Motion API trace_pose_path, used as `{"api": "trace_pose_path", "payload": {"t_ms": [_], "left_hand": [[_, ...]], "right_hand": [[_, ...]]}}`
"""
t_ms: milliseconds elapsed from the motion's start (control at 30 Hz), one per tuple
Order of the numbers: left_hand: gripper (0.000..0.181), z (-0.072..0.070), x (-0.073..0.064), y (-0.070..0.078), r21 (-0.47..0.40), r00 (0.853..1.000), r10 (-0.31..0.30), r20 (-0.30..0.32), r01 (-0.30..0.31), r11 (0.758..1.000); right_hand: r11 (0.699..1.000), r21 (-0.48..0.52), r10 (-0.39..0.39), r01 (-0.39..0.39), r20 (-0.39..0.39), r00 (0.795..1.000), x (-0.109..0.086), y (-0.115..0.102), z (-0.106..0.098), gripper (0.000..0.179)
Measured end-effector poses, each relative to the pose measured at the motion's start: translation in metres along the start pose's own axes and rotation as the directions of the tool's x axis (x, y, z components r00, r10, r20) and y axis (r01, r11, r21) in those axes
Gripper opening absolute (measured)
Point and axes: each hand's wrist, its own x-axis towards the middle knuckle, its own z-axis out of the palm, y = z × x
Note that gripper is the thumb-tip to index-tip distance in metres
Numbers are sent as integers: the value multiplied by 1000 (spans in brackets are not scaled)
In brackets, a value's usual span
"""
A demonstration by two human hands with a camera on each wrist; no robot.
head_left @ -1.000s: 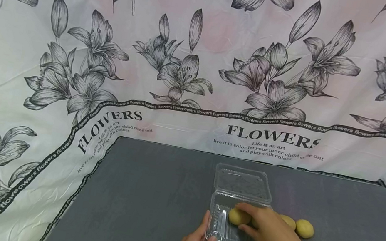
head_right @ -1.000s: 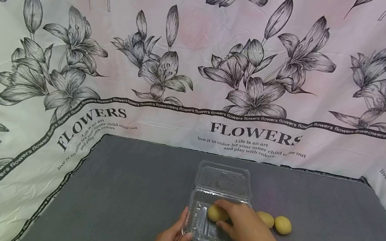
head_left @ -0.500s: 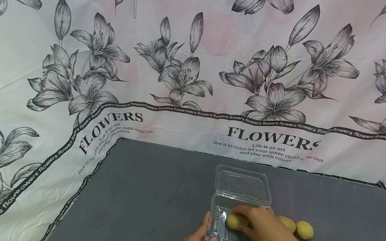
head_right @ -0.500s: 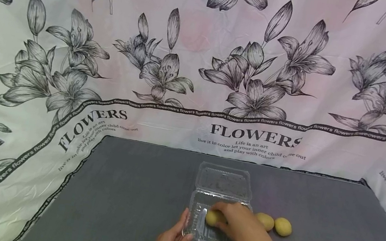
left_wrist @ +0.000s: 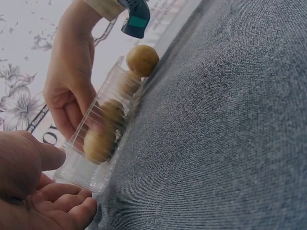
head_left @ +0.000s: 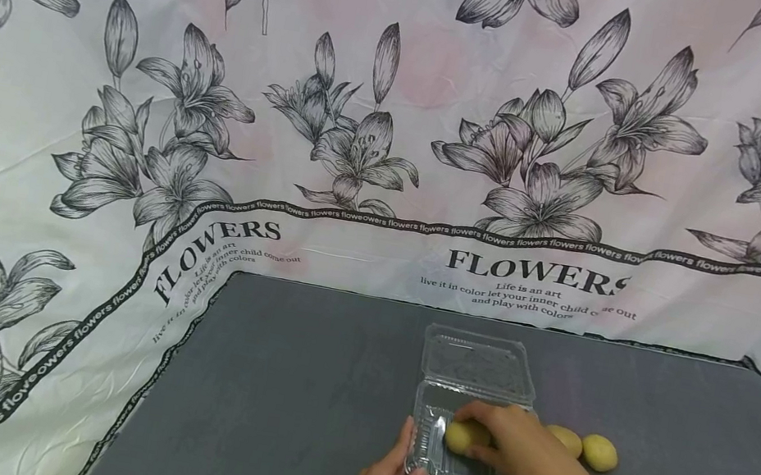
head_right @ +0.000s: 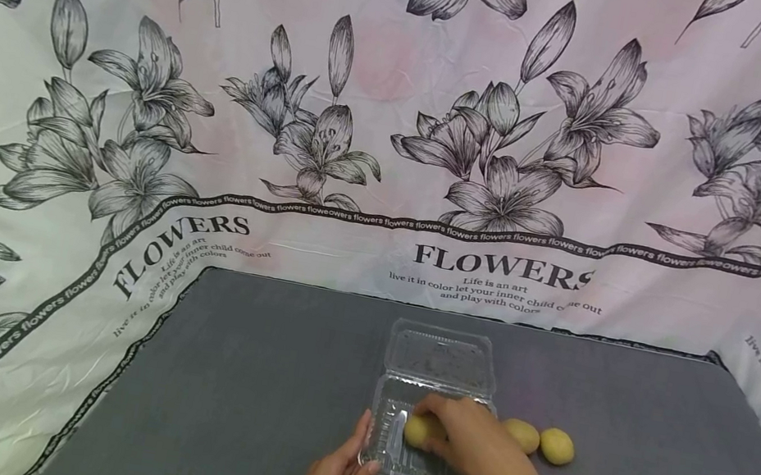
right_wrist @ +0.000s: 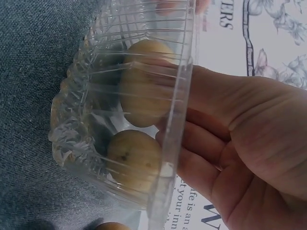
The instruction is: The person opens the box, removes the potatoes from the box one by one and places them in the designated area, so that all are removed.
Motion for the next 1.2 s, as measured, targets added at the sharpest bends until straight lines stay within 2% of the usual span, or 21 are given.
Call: {"api": "trace_pose_path", "payload": {"t_ms": [200, 767, 933, 1200], "left_hand": [[70, 0, 0, 2, 0, 1000, -11, 4, 11, 1000], [71, 0, -2, 4, -3, 1000, -28, 6, 28, 1000], [71, 0, -3, 5, -21, 999, -42, 12, 43, 999], [71, 0, -2, 3, -26, 1000, -11, -1, 11, 1000]], "right_hand": [[1000, -7, 13, -13, 37, 999, 0, -2, -1, 44], [1000, 2, 13, -13, 68, 998, -1, 1, -1, 45], [1000, -4, -13, 13, 56, 998, -3, 1, 1, 43], [998, -22, -64, 65, 26, 998, -4, 0, 1, 41]]}}
